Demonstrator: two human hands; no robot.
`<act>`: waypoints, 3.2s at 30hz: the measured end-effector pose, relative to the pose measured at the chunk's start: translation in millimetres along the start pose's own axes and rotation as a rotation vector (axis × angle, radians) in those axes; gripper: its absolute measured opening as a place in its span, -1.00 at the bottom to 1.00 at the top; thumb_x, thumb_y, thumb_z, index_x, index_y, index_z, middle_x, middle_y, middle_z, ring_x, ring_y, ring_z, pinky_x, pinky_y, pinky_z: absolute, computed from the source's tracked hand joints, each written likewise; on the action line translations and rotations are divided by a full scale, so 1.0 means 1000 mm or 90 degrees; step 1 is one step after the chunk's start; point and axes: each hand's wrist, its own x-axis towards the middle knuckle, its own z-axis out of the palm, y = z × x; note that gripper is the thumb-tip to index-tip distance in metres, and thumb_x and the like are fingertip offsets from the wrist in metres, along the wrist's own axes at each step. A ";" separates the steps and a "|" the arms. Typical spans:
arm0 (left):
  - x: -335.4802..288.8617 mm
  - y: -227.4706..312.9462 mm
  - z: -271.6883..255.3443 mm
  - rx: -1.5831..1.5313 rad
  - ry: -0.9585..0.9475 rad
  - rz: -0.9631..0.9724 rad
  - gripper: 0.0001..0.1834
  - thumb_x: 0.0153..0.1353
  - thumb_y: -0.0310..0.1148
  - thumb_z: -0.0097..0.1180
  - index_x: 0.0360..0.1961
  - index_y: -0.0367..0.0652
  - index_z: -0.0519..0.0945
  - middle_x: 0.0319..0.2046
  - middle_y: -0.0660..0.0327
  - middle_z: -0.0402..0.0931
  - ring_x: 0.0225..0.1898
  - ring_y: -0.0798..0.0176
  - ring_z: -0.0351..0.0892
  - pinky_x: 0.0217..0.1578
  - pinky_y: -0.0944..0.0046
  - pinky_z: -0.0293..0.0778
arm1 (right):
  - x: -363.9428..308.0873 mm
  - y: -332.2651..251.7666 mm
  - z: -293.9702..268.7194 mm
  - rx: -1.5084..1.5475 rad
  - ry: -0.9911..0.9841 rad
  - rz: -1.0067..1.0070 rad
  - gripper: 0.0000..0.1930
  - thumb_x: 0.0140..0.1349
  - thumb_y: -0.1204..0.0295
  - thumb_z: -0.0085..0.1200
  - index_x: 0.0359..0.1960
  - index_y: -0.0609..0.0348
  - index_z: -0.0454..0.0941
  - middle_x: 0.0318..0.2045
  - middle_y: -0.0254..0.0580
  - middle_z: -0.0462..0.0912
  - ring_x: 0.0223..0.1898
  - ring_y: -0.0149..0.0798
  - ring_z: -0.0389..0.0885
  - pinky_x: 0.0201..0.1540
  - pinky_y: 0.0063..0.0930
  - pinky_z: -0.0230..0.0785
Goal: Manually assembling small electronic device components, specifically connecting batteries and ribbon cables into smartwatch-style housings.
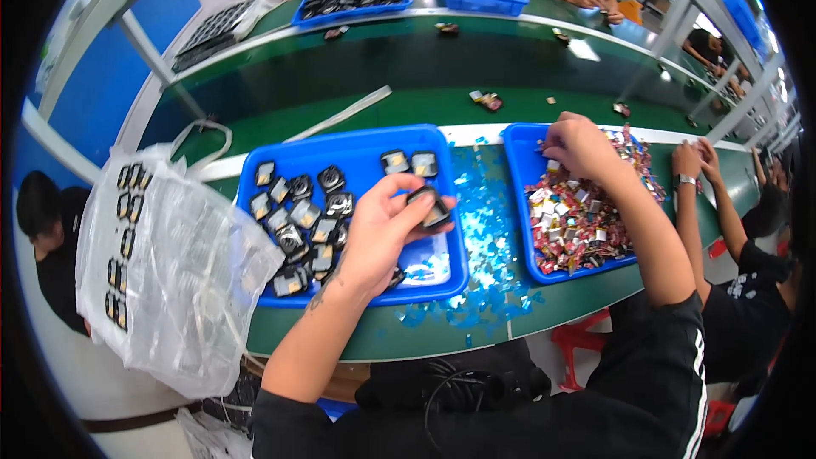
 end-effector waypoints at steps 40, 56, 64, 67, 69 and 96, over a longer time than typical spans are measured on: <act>-0.011 -0.021 0.015 0.310 -0.081 0.110 -0.72 0.27 -0.45 0.13 0.00 -0.15 0.60 -0.06 0.20 0.42 -0.10 0.36 0.50 -0.14 0.39 0.49 | -0.093 -0.083 -0.046 0.248 0.157 -0.084 -0.89 0.17 0.65 0.07 -0.26 0.28 0.54 -0.38 -0.07 0.58 -0.30 -0.05 0.60 -0.23 -0.31 0.44; -0.019 -0.036 0.024 0.432 -0.103 0.237 -0.86 0.09 -0.45 0.31 -0.31 -0.25 0.69 -0.28 0.15 0.51 -0.27 0.24 0.57 -0.26 0.31 0.47 | -0.088 -0.154 0.004 0.508 0.209 -0.016 -0.87 0.09 0.63 0.26 -0.38 0.27 0.53 -0.46 -0.24 0.58 -0.48 -0.43 0.55 -0.45 -0.61 0.39; -0.018 -0.038 0.024 0.374 -0.077 0.171 -0.84 0.13 -0.42 0.27 -0.28 -0.25 0.70 -0.32 0.16 0.51 -0.37 0.36 0.52 -0.42 0.40 0.40 | -0.087 -0.158 0.020 0.287 0.355 -0.124 -0.85 0.08 0.69 0.21 -0.37 0.27 0.49 -0.48 -0.17 0.55 -0.50 -0.29 0.56 -0.47 -0.47 0.41; -0.018 -0.038 0.023 0.342 -0.063 0.123 -0.84 0.14 -0.42 0.26 -0.28 -0.27 0.70 -0.35 0.19 0.52 -0.40 0.42 0.46 -0.45 0.43 0.36 | -0.105 -0.158 0.019 0.486 0.258 -0.036 -0.85 0.08 0.73 0.15 -0.34 0.29 0.47 -0.46 -0.15 0.55 -0.48 -0.23 0.56 -0.45 -0.42 0.41; -0.016 -0.038 0.024 0.331 -0.051 0.116 -0.84 0.15 -0.42 0.26 -0.28 -0.27 0.69 -0.36 0.21 0.53 -0.40 0.45 0.44 -0.44 0.45 0.35 | -0.109 -0.150 0.015 0.425 0.180 -0.007 -0.84 0.11 0.72 0.14 -0.27 0.32 0.50 -0.32 -0.10 0.56 -0.41 -0.32 0.58 -0.39 -0.49 0.42; -0.024 -0.041 0.032 0.061 -0.107 -0.013 -0.52 0.31 -0.67 -0.10 0.27 -0.30 0.32 0.06 0.06 0.49 0.04 0.31 0.53 0.05 0.40 0.43 | -0.098 -0.169 0.040 0.668 0.296 0.094 -0.87 0.13 0.65 0.21 -0.26 0.29 0.62 -0.39 -0.26 0.63 -0.52 -0.56 0.49 -0.49 -0.71 0.31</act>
